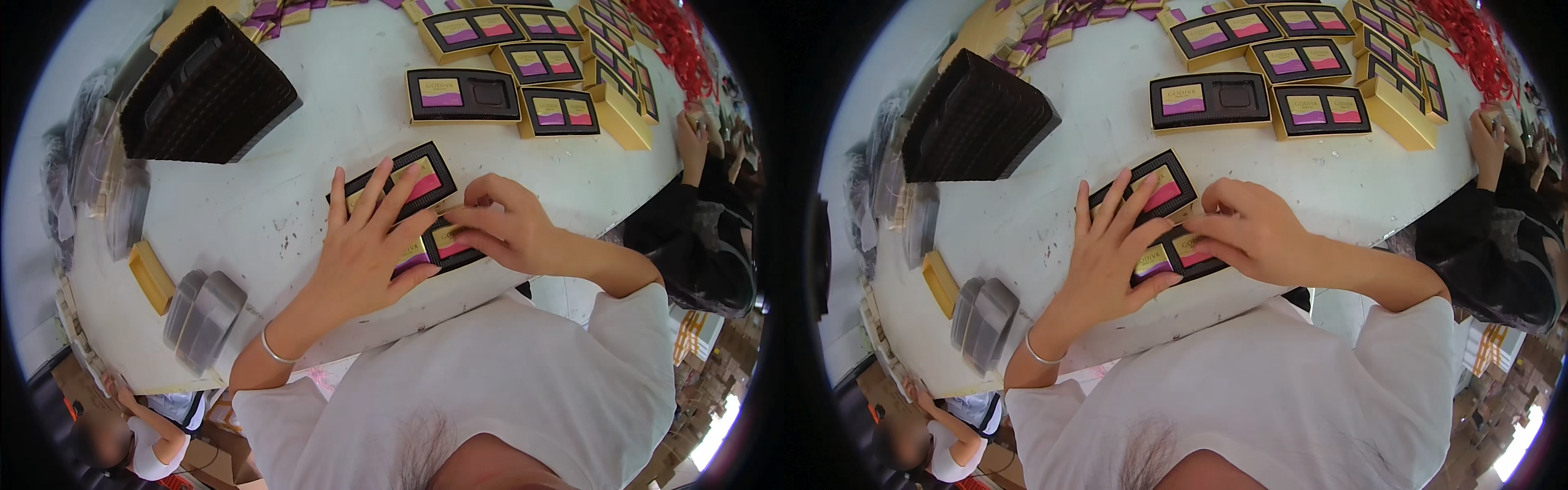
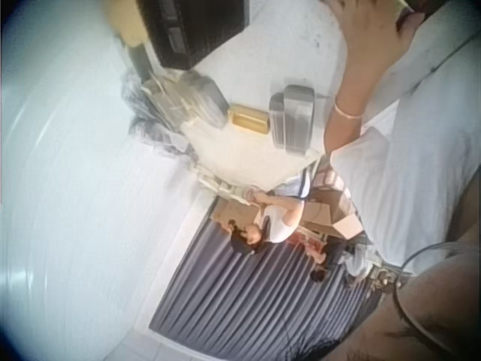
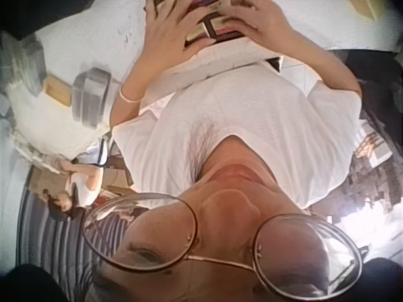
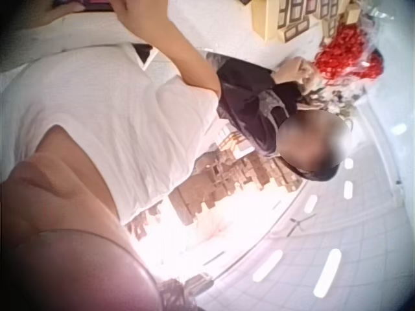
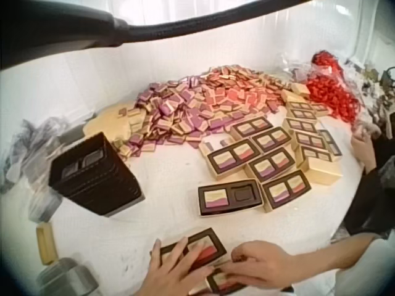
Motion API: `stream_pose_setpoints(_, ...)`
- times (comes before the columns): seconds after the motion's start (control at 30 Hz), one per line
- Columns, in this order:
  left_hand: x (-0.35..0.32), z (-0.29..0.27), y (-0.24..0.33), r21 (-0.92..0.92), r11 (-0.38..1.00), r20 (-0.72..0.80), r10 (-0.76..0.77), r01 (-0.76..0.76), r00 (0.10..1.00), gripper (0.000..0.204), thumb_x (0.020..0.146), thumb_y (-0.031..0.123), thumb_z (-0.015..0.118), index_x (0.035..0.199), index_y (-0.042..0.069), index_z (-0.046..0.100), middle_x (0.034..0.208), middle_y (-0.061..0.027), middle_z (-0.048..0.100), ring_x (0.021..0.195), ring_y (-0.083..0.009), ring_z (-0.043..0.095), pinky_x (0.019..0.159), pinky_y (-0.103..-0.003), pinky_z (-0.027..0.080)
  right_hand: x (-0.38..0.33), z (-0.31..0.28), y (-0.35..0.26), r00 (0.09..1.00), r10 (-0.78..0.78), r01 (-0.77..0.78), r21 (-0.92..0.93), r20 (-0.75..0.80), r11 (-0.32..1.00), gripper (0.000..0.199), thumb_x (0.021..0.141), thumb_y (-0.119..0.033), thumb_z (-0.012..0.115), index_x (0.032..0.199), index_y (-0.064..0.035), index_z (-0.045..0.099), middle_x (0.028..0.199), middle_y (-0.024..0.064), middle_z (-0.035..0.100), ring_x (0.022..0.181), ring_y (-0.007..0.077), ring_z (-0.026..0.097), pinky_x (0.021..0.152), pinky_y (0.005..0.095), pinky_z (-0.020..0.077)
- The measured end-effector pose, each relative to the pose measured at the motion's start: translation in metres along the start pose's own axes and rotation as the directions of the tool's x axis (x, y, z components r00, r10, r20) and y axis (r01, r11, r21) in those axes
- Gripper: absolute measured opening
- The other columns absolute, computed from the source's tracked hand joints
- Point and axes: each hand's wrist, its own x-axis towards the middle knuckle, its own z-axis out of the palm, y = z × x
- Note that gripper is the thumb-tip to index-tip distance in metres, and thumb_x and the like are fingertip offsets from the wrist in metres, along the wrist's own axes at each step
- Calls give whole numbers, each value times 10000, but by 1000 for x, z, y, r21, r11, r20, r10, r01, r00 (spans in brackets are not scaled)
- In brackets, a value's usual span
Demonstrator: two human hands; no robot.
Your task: The person assembles small rectangular cosmetic palettes by placing two colored inserts into each black tray and then closing the lid. The person handles the trays and inserts by hand, working at a white table with many similar items nearby.
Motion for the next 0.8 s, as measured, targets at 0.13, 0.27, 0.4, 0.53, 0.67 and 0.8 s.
stream_pose_setpoints(0.13,-3,4,-2,47,993,5,108,-108,994,316,752,348,708,988,150,637,1445,-145,364,1353,-406,264,1033,-692,71,-3,6,2,991,-112,105,-88,-76,991,207,699,-125,708,881,-47,647,894,88,530,726,227,531,583,337,426)
stream_pose_setpoints(0.27,-8,9,-4,126,968,53,213,-219,976,413,744,376,709,1098,174,642,1399,-146,425,1327,-379,330,1032,-698,90,-1,-2,-6,945,-309,326,-404,108,855,187,660,-153,642,811,-46,618,901,83,520,689,198,483,595,303,428)
stream_pose_setpoints(0.4,-5,-1,10,-7,993,119,114,-114,986,501,697,415,742,1115,165,626,1409,-143,418,1327,-368,339,1034,-691,113,18,-28,20,953,-299,263,-339,-58,903,186,677,-142,673,834,-61,615,861,57,569,699,199,557,580,334,474)
stream_pose_setpoints(0.53,-10,17,6,124,983,26,137,-139,990,446,683,307,757,1083,153,636,1397,-143,436,1317,-361,359,1034,-671,158,82,-114,117,900,-35,-169,-421,-435,891,170,813,-118,647,966,-45,634,915,112,649,791,278,642,618,350,522)
stream_pose_setpoints(0.67,-3,20,5,127,985,-20,123,-120,992,447,671,284,754,1082,156,635,1367,-135,473,1290,-353,402,1044,-632,193,128,-189,282,842,196,-461,-481,-503,745,388,807,-268,655,1064,17,599,993,208,638,959,342,615,850,407,486)
stream_pose_setpoints(0.8,-5,15,8,123,989,29,80,-83,996,479,674,300,753,1113,164,620,1350,-128,495,1287,-336,411,1056,-596,210,174,-203,326,797,413,-603,-623,-441,498,398,786,-287,684,1044,2,593,1096,199,596,1019,338,597,859,431,488)
